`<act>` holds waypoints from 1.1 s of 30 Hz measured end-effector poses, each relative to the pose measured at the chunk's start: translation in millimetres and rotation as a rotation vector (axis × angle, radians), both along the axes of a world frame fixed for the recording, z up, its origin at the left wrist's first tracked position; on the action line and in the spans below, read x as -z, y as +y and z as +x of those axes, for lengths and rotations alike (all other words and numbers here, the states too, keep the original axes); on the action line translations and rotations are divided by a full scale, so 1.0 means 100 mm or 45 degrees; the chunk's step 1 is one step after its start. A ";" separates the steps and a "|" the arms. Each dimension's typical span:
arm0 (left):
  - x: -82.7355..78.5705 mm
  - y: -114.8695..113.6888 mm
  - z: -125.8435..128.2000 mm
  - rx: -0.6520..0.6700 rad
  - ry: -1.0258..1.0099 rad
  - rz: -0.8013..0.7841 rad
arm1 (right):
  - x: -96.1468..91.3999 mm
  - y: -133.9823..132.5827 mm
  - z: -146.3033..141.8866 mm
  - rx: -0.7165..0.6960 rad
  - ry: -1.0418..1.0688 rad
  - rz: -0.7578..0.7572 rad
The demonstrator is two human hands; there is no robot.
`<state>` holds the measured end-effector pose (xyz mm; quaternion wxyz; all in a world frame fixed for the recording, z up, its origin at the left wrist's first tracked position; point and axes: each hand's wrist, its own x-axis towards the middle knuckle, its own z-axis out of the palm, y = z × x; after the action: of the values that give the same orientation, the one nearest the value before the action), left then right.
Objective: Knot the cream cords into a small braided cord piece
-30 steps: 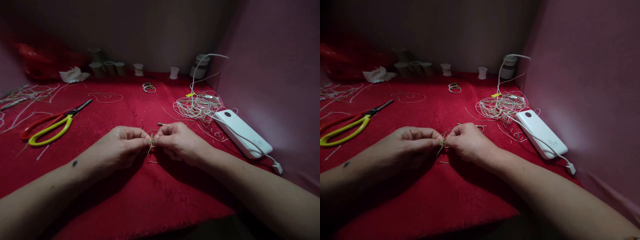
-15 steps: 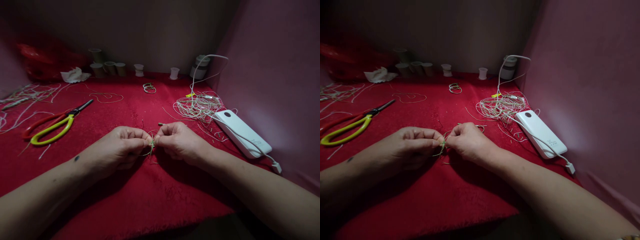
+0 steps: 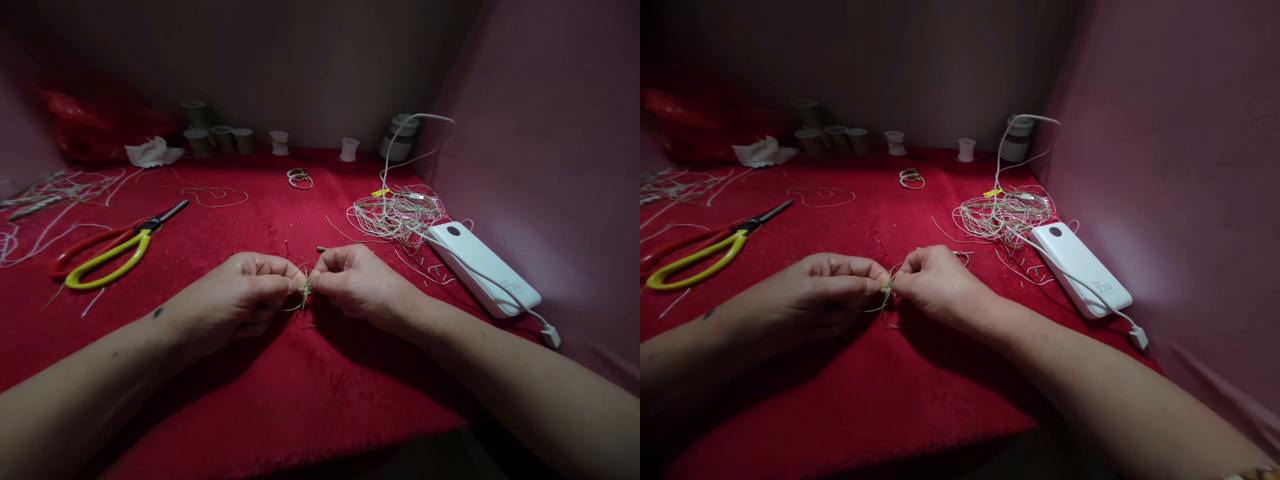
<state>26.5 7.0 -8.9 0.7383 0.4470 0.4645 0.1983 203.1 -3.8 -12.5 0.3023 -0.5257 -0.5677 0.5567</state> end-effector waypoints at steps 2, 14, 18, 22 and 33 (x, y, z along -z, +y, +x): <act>0.00 0.00 -0.01 0.006 -0.004 0.006 | -0.01 -0.01 -0.01 0.006 -0.041 0.015; -0.01 0.02 0.00 0.006 0.051 -0.004 | 0.00 0.00 0.00 -0.025 -0.004 0.014; 0.00 0.02 0.01 0.012 0.042 0.024 | -0.01 0.00 0.02 -0.036 0.028 -0.002; 0.01 0.02 0.00 0.025 0.048 0.070 | -0.01 0.00 0.03 -0.045 0.038 0.000; 0.03 0.02 -0.01 -0.056 0.024 0.051 | -0.06 0.03 0.11 -0.209 -0.166 0.359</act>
<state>25.8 8.8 -11.7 0.7204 0.4531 0.4770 0.2194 213.7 -0.8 -7.0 0.2890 -0.4650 -0.6996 0.4591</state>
